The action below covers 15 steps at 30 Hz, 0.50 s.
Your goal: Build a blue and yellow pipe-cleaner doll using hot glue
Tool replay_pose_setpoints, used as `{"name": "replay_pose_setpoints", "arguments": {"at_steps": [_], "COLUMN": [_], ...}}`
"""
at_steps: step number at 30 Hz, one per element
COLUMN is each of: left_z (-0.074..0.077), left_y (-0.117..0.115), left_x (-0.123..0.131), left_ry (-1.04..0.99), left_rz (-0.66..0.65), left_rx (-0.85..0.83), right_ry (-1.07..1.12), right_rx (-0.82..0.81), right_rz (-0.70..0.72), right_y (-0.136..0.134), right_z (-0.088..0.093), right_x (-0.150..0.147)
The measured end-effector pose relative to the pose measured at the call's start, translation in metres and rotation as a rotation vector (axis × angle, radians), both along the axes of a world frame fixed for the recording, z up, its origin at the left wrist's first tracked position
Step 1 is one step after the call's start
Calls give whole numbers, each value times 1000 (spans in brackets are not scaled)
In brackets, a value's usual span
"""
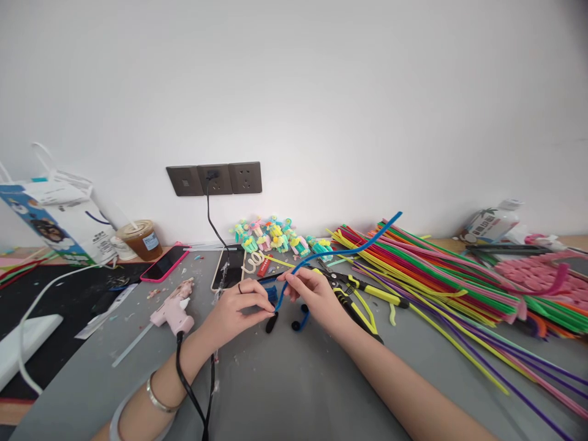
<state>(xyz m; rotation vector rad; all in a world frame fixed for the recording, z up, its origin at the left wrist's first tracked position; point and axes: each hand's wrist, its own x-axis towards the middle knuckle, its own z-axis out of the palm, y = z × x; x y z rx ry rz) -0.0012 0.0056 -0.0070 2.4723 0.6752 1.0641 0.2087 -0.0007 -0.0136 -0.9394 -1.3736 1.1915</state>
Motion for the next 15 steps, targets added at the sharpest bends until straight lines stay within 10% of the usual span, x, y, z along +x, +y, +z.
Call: {"name": "replay_pose_setpoints", "arguments": {"at_steps": [15], "left_z": [-1], "left_y": [-1], "left_x": [-2], "left_ry": [-25], "left_rz": [147], "left_rx": [-28], "right_ry": [87], "right_rx": [-10], "right_rz": [-35], "right_y": [-2], "right_z": [0], "right_x": [1]}}
